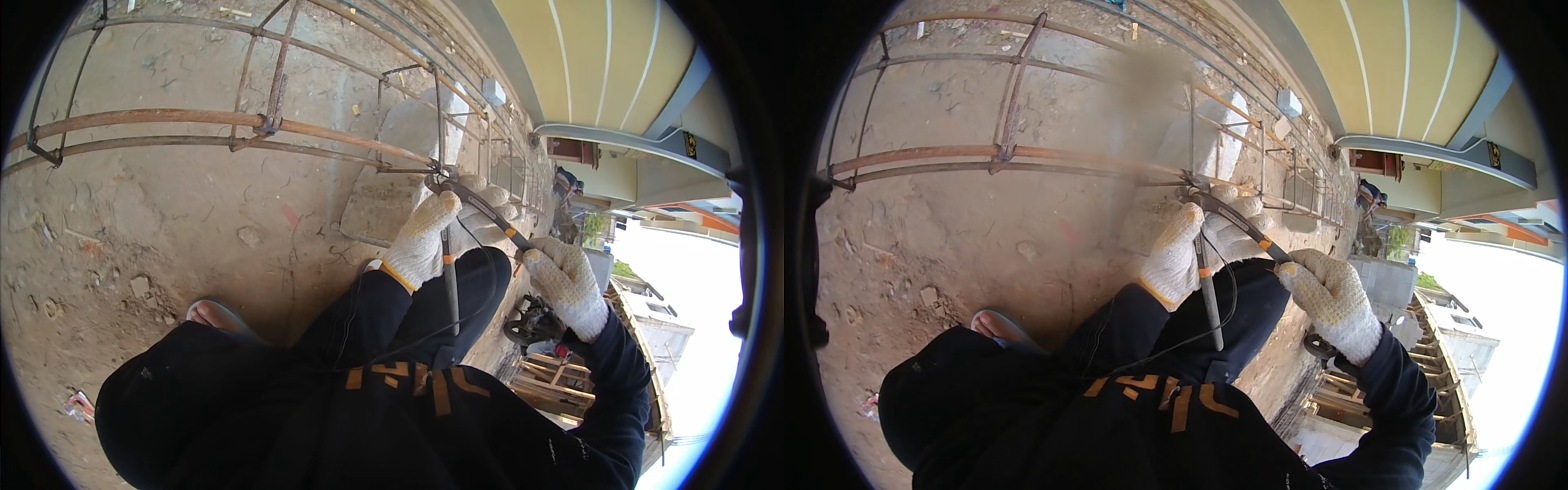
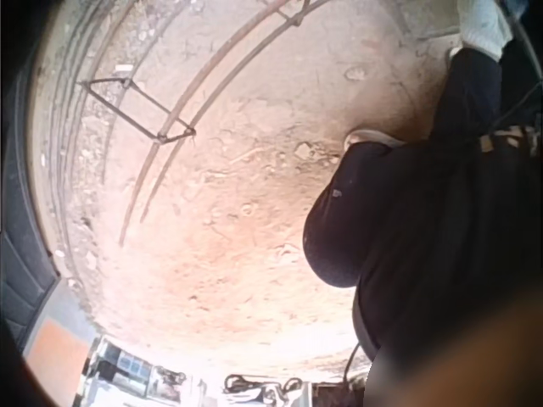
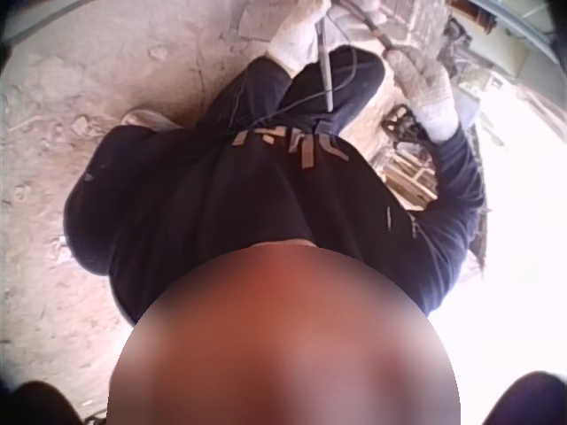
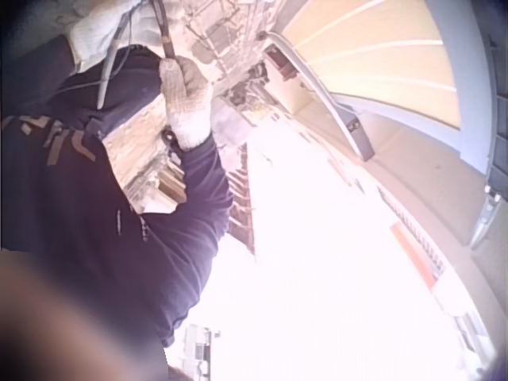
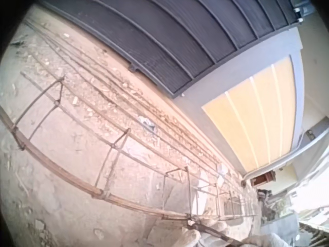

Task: The person assembles a metal frame by wrapping wire around the joints and twisting it with pliers. They repeat this process at multiple connection points along the frame.

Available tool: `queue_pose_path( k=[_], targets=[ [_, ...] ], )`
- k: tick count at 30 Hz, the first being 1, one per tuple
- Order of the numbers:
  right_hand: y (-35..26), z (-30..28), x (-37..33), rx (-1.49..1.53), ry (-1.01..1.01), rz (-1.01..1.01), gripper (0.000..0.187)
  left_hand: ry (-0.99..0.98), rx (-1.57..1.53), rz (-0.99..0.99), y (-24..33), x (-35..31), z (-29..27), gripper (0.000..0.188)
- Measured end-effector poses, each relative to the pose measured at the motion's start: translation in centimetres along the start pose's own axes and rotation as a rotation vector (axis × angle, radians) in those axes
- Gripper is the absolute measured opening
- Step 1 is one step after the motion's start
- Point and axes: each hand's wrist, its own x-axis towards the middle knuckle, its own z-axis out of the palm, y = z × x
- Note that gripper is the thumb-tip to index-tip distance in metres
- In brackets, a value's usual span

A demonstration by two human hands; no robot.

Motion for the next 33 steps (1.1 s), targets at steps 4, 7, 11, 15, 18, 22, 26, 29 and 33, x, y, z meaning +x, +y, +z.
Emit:
queue_pose_path(
  k=[4,7,11,15,18,22,26,29,33],
  targets=[
    [-0.5,0.3,-0.7,-0.039,-0.001,0.029,0.031,-0.033,-0.021,0.031,-0.8,0.1,0.0,0.067],
    [-0.7,0.6,-1.1,-0.076,0.036,0.047,0.032,-0.005,-0.103,0.039,-1.2,0.0,-0.2,0.054],
    [-0.7,1.0,-1.2,-0.082,0.033,0.053,0.033,0.096,-0.026,0.117,-2.1,0.5,0.3,0.045],
    [-0.6,1.3,-1.5,0.046,-0.007,0.125,0.032,0.142,-0.146,0.149,-3.5,1.3,1.4,0.031],
    [-0.5,1.3,-1.7,-0.001,0.031,0.123,0.031,0.054,-0.235,0.186,-3.7,1.6,2.0,0.029],
    [-0.4,1.5,-1.9,-0.211,0.098,-0.019,0.027,0.16,-0.166,0.198,-3.1,1.5,2.7,0.032],
    [-0.2,2.1,-2.0,-0.329,0.126,-0.022,0.026,0.258,-0.126,0.141,-2.0,1.3,3.1,0.036],
    [-0.4,2.4,-2.3,-0.375,0.142,-0.108,0.025,0.194,-0.127,0.113,-1.8,1.4,3.1,0.035],
    [-1.1,2.3,-2.4,-0.432,0.125,-0.032,0.027,0.145,-0.307,0.082,-2.5,1.8,2.9,0.033]
  ],
)
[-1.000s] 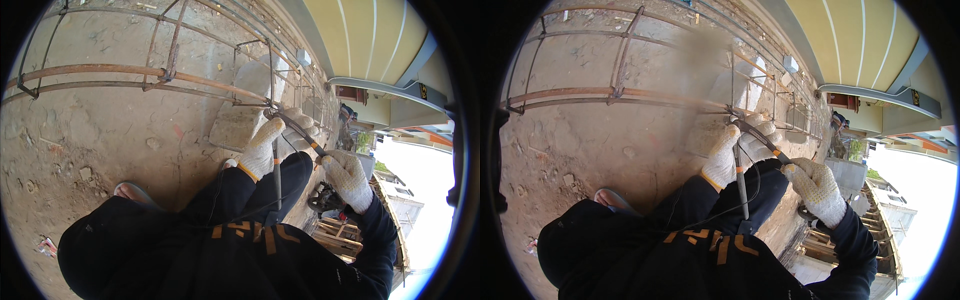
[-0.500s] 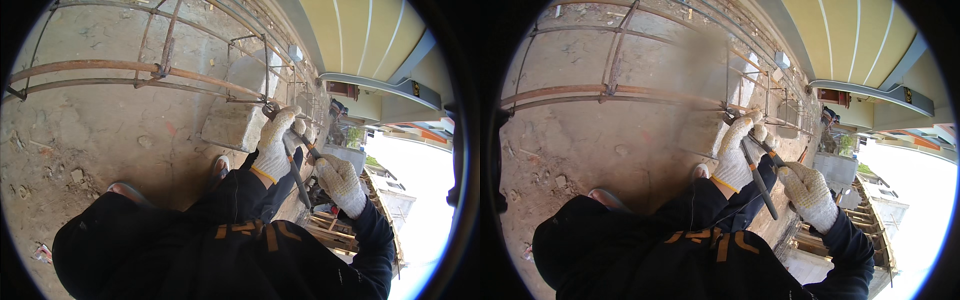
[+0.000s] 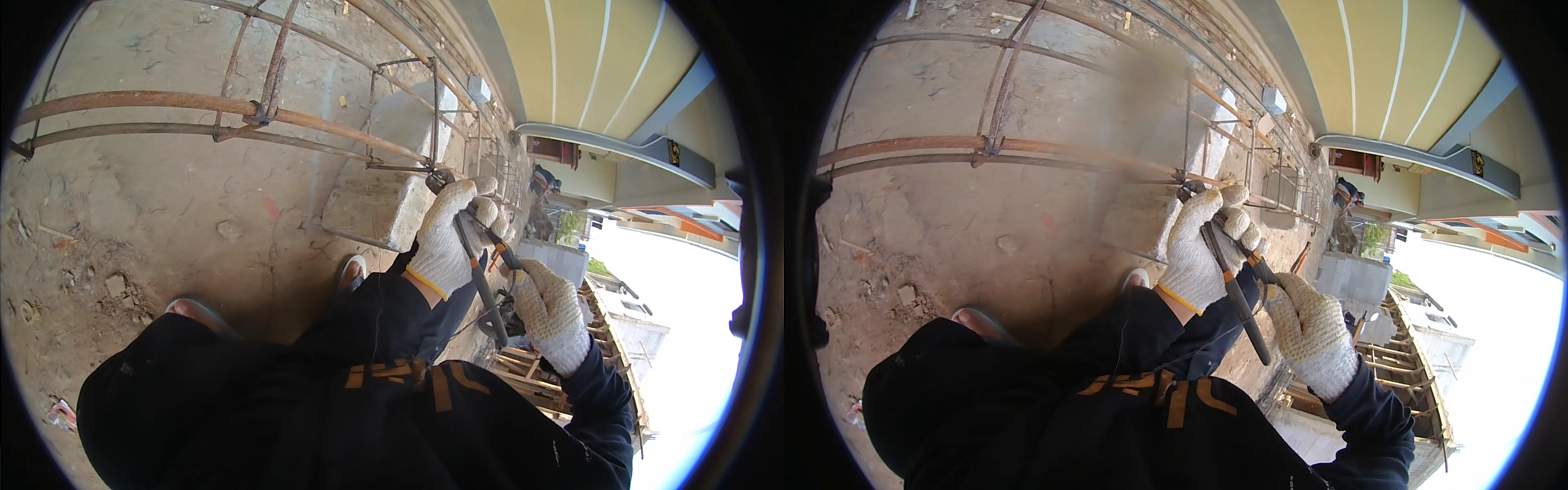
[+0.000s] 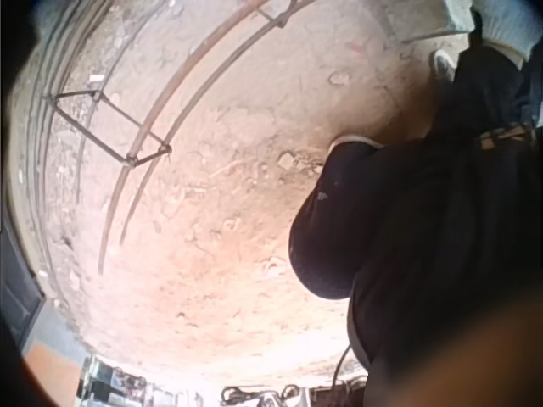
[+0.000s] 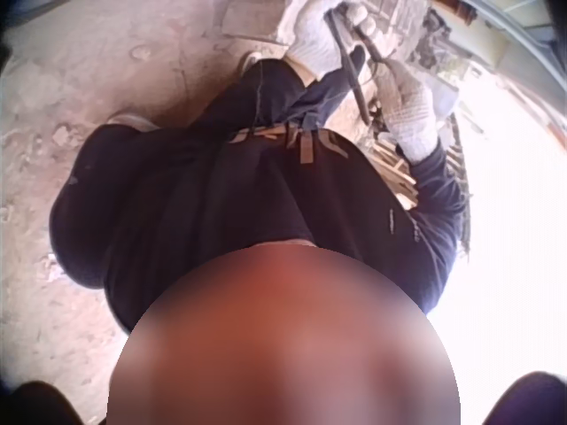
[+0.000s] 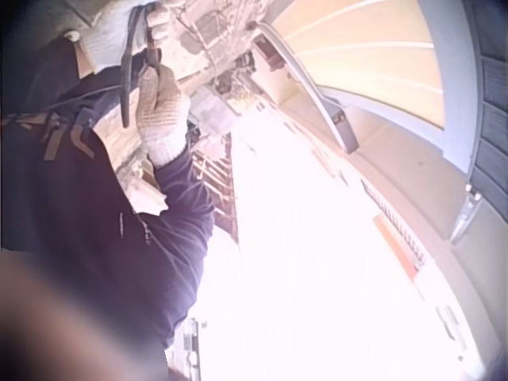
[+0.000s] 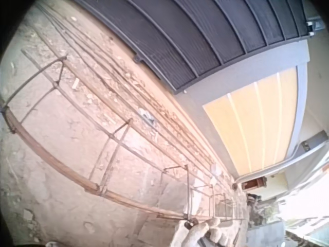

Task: The person assembles a metal frame by wrapping wire around the joints and twisting it with pliers. They repeat this process at multiple connection points along the frame.

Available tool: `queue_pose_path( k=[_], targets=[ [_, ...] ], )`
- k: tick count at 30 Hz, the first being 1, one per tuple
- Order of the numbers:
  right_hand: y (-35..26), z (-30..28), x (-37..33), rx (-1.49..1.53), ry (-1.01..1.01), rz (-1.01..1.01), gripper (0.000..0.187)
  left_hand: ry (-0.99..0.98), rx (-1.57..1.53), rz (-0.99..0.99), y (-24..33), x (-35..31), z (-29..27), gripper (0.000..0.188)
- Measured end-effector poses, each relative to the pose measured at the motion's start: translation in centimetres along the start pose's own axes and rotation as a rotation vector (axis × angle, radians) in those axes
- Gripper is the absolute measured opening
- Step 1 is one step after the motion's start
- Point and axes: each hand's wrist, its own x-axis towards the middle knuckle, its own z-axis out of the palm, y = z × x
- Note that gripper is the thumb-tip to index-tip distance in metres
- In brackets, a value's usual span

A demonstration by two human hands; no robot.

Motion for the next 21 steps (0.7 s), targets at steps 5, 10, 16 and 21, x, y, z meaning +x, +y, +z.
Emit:
queue_pose_path(
  k=[5,10,16,21],
  targets=[
    [-1.0,0.4,-0.8,-0.238,0.12,-0.178,0.056,0.022,-0.075,-0.002,-0.4,0.4,-0.6,0.027],
    [-1.7,2.4,-2.4,-0.716,0.217,-0.284,0.098,0.096,-0.008,0.028,0.1,0.4,-0.5,0.025],
    [-3.0,3.4,-3.1,-0.979,0.243,-0.185,0.104,0.211,0.066,0.074,-0.2,0.3,0.5,0.025],
    [-3.3,2.3,-4.0,-0.372,0.137,-0.109,0.089,-0.004,0.11,0.049,0.4,-0.3,0.4,0.04]
  ],
)
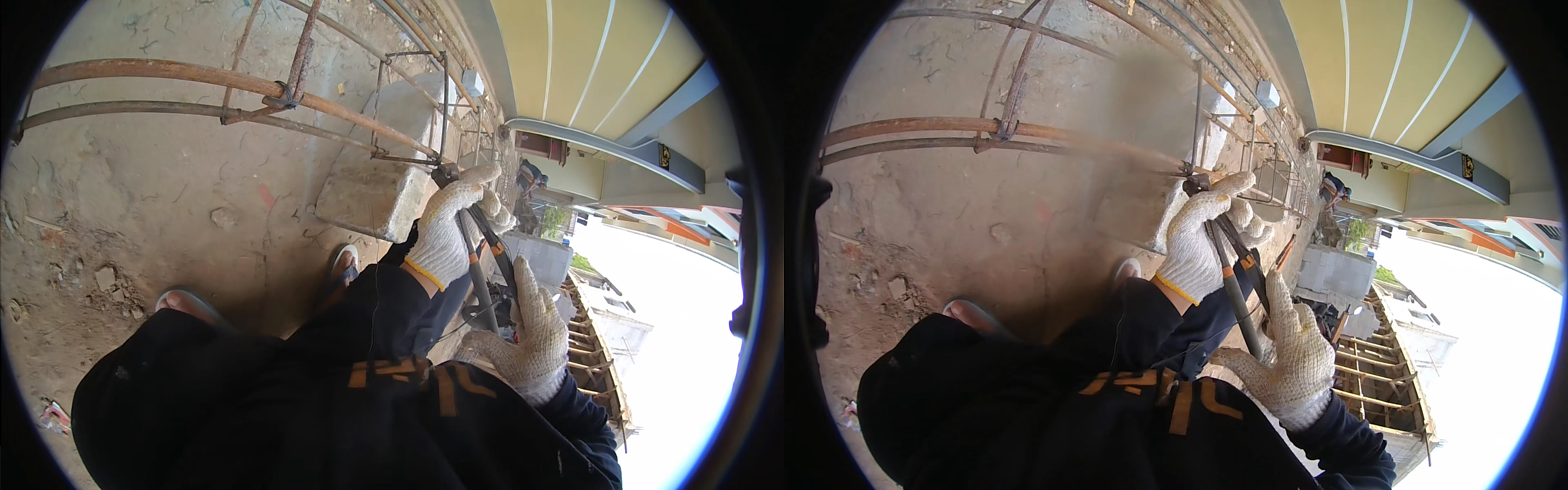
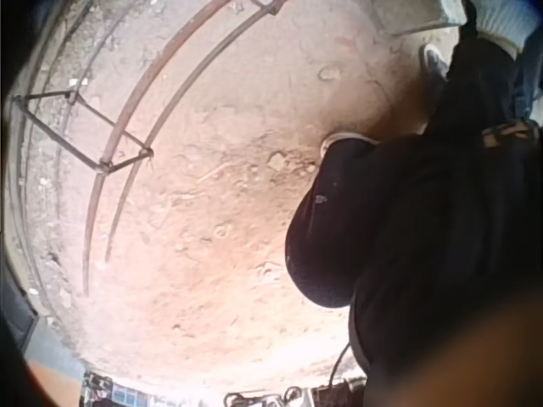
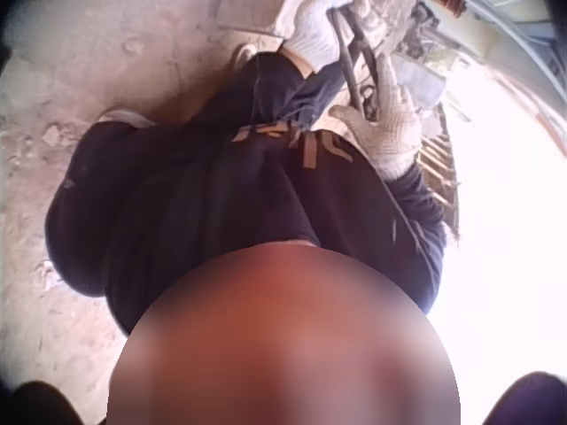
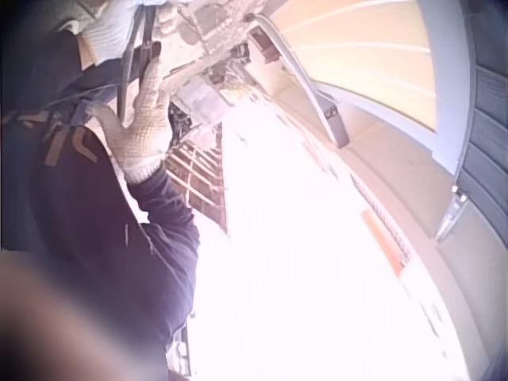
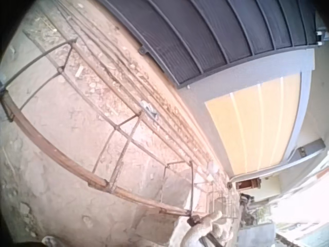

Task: The person assembles a metal frame by wrapping wire around the joints and twisting it with pliers. They repeat this process at multiple connection points along the frame.

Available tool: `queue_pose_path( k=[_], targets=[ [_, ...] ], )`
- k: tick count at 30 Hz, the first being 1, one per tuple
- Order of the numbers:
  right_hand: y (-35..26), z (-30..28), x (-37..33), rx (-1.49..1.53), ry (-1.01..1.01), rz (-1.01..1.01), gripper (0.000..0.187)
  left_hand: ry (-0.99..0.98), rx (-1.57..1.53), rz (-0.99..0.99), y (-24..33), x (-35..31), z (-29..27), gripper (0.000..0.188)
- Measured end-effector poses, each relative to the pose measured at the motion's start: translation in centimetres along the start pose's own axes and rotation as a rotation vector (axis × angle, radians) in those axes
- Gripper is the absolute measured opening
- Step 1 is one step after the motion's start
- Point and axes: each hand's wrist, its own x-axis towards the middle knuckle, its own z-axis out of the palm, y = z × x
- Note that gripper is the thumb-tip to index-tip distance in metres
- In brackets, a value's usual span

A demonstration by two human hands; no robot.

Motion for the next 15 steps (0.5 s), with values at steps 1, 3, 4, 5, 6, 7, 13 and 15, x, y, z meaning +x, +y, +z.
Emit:
queue_pose_path(
  k=[1,3,4,5,6,7,13,15],
  targets=[
    [0.1,0.0,0.1,0.109,0.034,0.013,0.079,-0.039,-0.005,-0.004,0.1,-0.1,0.0,0.041],
    [0.4,0.2,0.6,0.282,0.113,0.089,0.058,-0.096,0.011,-0.02,0.4,-0.3,0.0,0.042],
    [0.4,0.3,0.8,0.358,0.146,0.073,0.042,-0.086,-0.002,-0.042,0.5,-0.3,0.1,0.043],
    [0.5,0.2,1.1,0.426,0.15,0.056,0.042,-0.112,-0.028,-0.024,0.6,-0.4,0.2,0.043],
    [0.5,0.0,1.3,0.464,0.136,0.058,0.042,-0.109,-0.035,-0.028,0.6,-0.4,0.3,0.043],
    [0.6,-0.2,1.6,0.482,0.109,0.131,0.042,-0.073,-0.026,-0.05,0.6,-0.3,0.4,0.043],
    [1.5,-1.7,1.8,0.688,-0.041,0.24,0.039,-0.056,-0.19,-0.109,0.2,0.0,0.5,0.032],
    [1.8,-1.2,1.8,0.629,-0.037,0.217,0.039,-0.075,-0.174,-0.114,0.1,0.1,0.2,0.031]
  ],
)
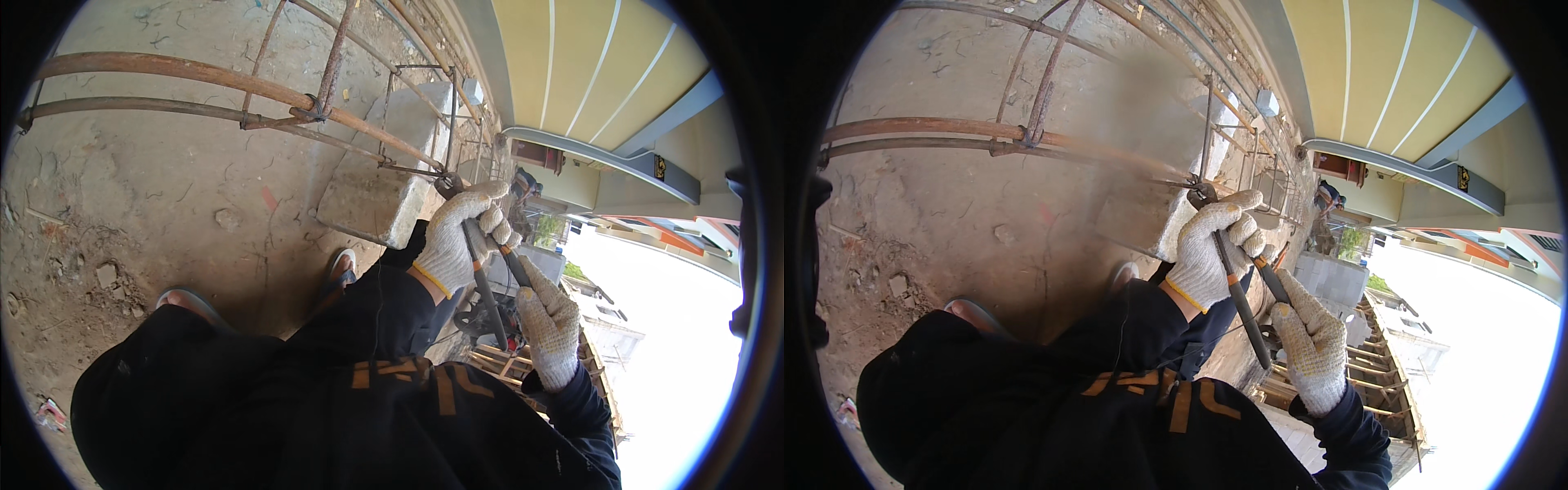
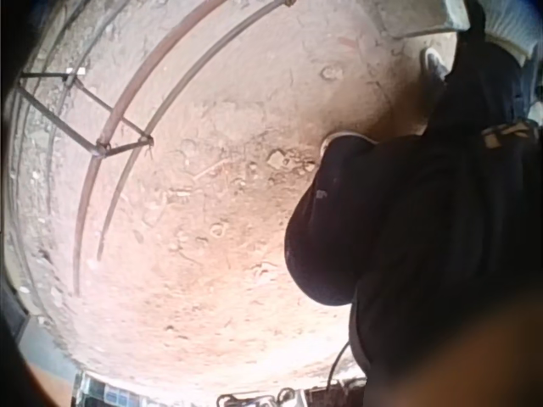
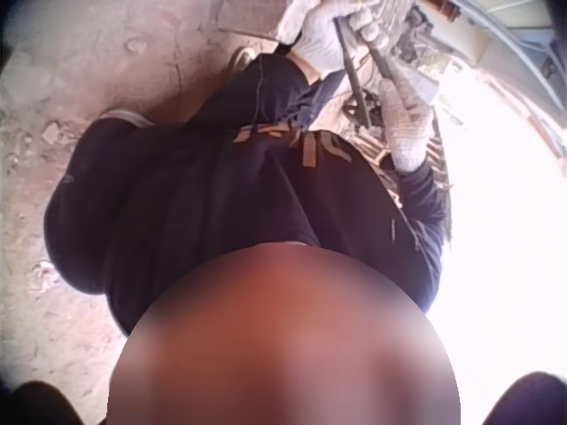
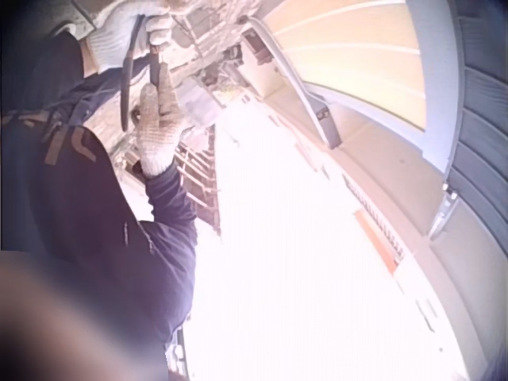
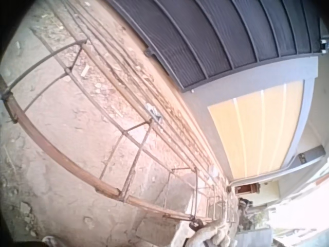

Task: The person assembles a metal frame by wrapping wire around the joints and twisting it with pliers. They repeat this process at multiple connection points along the frame.

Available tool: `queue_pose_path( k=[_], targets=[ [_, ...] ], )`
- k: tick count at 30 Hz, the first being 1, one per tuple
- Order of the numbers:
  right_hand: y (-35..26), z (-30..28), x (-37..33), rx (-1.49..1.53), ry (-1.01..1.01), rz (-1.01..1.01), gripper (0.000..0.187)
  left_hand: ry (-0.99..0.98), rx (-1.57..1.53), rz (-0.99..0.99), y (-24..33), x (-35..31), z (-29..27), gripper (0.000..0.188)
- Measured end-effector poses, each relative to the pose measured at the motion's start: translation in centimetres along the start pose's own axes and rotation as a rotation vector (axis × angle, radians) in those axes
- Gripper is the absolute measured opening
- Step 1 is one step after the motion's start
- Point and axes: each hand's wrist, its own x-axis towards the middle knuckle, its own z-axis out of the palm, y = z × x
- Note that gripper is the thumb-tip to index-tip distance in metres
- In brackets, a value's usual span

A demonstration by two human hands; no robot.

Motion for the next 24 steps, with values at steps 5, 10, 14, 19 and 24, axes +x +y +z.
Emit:
queue_pose_path(
  k=[5,10,14,19,24],
  targets=[
    [0.9,1.5,-0.6,-0.907,0.179,-0.207,0.094,-0.033,-0.005,0.006,-0.5,0.4,-1.0,0.028],
    [1.9,4.7,0.4,-1.279,0.293,-0.239,0.1,0.057,0.035,0.068,-1.4,0.7,-1.7,0.028],
    [3.4,4.7,1.4,-0.915,0.181,-0.078,0.077,0.038,0.067,0.012,-0.6,0.3,-2.2,0.027],
    [4.6,1.2,1.2,-0.014,-0.424,0.012,0.054,-0.297,0.148,-0.115,0.9,-0.6,-2.0,0.076],
    [4.1,-1.0,3.4,1.161,-0.846,0.596,0.049,-0.145,-0.049,-0.108,-0.3,0.0,-0.3,0.064]
  ],
)
